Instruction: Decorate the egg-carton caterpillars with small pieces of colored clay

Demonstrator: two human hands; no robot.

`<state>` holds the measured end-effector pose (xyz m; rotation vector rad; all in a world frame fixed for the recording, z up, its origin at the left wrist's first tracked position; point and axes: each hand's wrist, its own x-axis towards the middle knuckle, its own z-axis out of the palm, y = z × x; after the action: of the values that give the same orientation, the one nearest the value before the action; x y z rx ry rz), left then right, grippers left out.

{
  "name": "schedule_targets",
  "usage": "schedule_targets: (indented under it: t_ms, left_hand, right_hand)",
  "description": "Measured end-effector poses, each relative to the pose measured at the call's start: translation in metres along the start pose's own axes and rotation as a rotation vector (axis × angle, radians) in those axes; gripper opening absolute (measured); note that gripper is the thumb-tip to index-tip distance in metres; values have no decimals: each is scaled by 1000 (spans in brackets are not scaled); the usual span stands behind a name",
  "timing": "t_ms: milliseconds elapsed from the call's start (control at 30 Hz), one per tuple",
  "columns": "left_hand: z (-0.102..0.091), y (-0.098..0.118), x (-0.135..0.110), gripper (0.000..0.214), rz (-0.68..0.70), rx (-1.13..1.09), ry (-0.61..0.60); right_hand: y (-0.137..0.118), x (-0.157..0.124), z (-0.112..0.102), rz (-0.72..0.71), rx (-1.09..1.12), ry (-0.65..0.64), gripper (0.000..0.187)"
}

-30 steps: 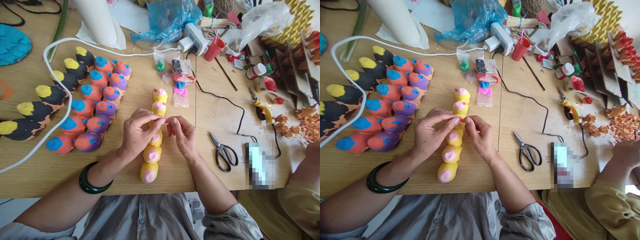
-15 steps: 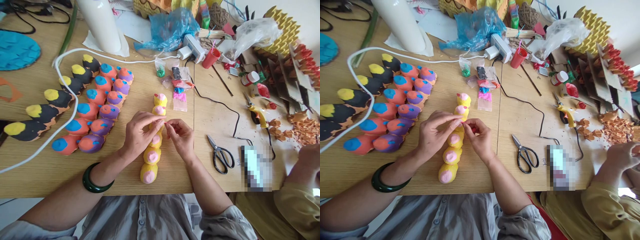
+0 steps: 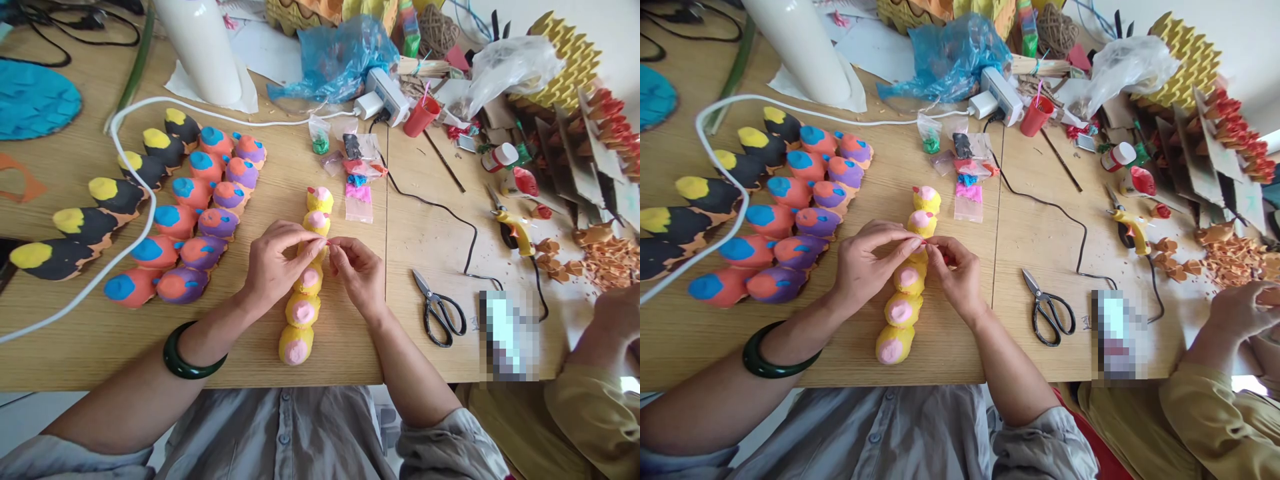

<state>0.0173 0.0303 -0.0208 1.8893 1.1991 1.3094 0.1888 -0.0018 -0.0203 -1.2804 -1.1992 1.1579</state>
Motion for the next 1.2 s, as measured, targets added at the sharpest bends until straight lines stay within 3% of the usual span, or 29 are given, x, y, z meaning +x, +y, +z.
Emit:
schedule_targets:
  t_ms: [233,333,767,1200]
  left_hand:
    - [-4,-13,17,17,-405,-228,80]
    - [-1,-17,23,17,-481,-277,103]
    - [11,-37,28,24,-448,-220,95]
    - [11,-33,30,28,-476,-63,59]
  right_hand:
    - [8,8,-5,71,-27,17,38]
    - [10,11,-6,83,-53,6,34]
    - [9,12,-4,57,-71,-1,23]
    - [8,12,-4,50,-90,-8,20]
